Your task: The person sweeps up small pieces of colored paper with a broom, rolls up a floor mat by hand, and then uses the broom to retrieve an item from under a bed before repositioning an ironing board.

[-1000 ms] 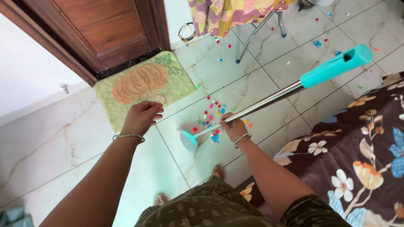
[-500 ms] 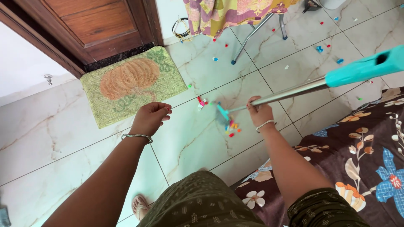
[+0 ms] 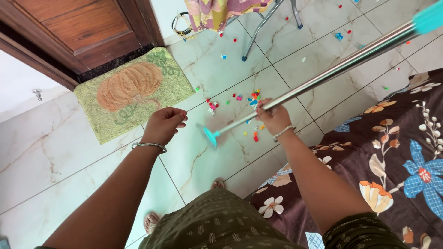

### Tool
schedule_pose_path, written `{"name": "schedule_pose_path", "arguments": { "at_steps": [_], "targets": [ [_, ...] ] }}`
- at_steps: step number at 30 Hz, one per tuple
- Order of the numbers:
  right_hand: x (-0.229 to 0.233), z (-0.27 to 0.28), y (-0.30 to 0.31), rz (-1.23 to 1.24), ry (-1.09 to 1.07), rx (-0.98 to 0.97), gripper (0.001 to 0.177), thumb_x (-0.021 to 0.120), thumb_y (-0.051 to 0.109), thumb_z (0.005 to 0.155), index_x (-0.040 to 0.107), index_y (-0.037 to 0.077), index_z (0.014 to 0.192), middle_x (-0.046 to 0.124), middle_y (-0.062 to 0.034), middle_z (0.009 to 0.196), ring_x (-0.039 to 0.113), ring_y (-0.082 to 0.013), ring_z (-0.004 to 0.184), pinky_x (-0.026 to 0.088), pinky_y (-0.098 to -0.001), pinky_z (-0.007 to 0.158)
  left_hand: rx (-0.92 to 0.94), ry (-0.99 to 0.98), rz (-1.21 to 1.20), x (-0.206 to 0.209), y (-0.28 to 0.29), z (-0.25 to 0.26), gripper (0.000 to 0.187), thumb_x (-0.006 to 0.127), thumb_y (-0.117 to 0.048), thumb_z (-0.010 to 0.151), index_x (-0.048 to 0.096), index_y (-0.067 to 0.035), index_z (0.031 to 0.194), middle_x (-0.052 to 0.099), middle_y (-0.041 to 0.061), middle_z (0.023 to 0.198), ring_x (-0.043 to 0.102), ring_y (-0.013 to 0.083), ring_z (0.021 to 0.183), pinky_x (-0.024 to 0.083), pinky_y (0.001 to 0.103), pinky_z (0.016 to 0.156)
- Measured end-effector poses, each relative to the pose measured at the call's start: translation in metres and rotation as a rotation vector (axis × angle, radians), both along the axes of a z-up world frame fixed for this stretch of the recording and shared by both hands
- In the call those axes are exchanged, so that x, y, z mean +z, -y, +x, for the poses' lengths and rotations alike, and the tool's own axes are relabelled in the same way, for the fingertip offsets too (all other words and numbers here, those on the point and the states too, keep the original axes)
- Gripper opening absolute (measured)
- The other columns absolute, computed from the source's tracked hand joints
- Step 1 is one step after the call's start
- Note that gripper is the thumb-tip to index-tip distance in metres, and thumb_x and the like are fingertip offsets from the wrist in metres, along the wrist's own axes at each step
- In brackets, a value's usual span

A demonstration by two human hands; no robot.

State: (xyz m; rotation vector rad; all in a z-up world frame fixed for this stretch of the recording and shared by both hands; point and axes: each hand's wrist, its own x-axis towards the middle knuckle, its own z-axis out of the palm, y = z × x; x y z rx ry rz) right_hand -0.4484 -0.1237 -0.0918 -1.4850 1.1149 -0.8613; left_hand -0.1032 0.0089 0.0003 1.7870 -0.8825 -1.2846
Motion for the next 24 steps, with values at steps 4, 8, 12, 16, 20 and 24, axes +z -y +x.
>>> {"name": "schedule_pose_path", "arguments": {
  "at_steps": [4, 8, 12, 16, 20, 24],
  "targets": [
    [-0.03, -0.032, -0.001, -0.038, -0.18, -0.006, 0.018, 0.07, 0.007, 0.091, 0.062, -0.001, 0.105, 0.072, -0.0086, 0.088, 0.075, -0.0154, 0.081, 0.062, -0.028, 0.073, -0.015, 0.017, 0.007, 0.0, 0.009, -0.01, 0.022, 0.062, -0.018, 0.091, 0.073, -0.006, 0.105, 0.077, 0.001, 0.096, 0.072, 0.0105, 0.087, 0.053, 0.027, 0.075],
    [-0.034, -0.068, 0.009, -0.049, -0.313, -0.092, 0.015, 0.07, 0.008, 0.091, 0.065, 0.002, 0.104, 0.075, -0.0079, 0.088, 0.076, -0.0144, 0.08, 0.06, -0.0278, 0.072, -0.036, 0.028, 0.002, 0.004, 0.02, -0.02, 0.022, 0.062, -0.018, 0.091, 0.074, -0.006, 0.105, 0.077, 0.0, 0.096, 0.072, 0.0104, 0.088, 0.053, 0.028, 0.075],
    [-0.015, -0.086, 0.023, -0.192, -0.489, -0.181, 0.013, 0.069, 0.011, 0.095, 0.065, 0.003, 0.105, 0.073, -0.0088, 0.083, 0.072, -0.018, 0.074, 0.056, -0.0308, 0.069, -0.04, 0.027, 0.014, 0.007, 0.03, -0.024, 0.021, 0.063, -0.019, 0.091, 0.074, -0.007, 0.105, 0.076, -0.001, 0.096, 0.072, 0.0101, 0.089, 0.053, 0.028, 0.076],
    [0.022, -0.075, 0.029, -0.212, -0.476, -0.185, 0.013, 0.066, 0.01, 0.096, 0.065, 0.004, 0.107, 0.071, -0.0083, 0.081, 0.07, -0.0171, 0.071, 0.054, -0.0298, 0.068, -0.038, 0.023, 0.004, 0.009, 0.035, -0.017, 0.021, 0.064, -0.019, 0.09, 0.074, -0.007, 0.105, 0.076, 0.0, 0.096, 0.072, 0.0106, 0.09, 0.053, 0.028, 0.076],
    [0.052, -0.042, 0.038, -0.271, -0.486, -0.253, 0.013, 0.069, 0.011, 0.098, 0.065, 0.003, 0.108, 0.07, -0.0067, 0.081, 0.063, -0.0168, 0.066, 0.05, -0.0298, 0.064, -0.02, 0.014, -0.017, 0.009, 0.041, 0.004, 0.023, 0.063, -0.019, 0.091, 0.074, -0.006, 0.106, 0.077, 0.001, 0.097, 0.073, 0.0109, 0.089, 0.053, 0.028, 0.076],
    [0.035, 0.001, 0.068, -0.217, -0.098, -0.246, 0.011, 0.067, 0.01, 0.099, 0.062, 0.005, 0.109, 0.067, -0.0028, 0.089, 0.066, -0.0102, 0.08, 0.058, -0.0272, 0.075, 0.025, -0.04, -0.041, 0.007, 0.051, 0.034, 0.024, 0.062, -0.019, 0.092, 0.074, -0.006, 0.108, 0.077, 0.002, 0.098, 0.073, 0.0112, 0.089, 0.054, 0.028, 0.075]
  ]
}}
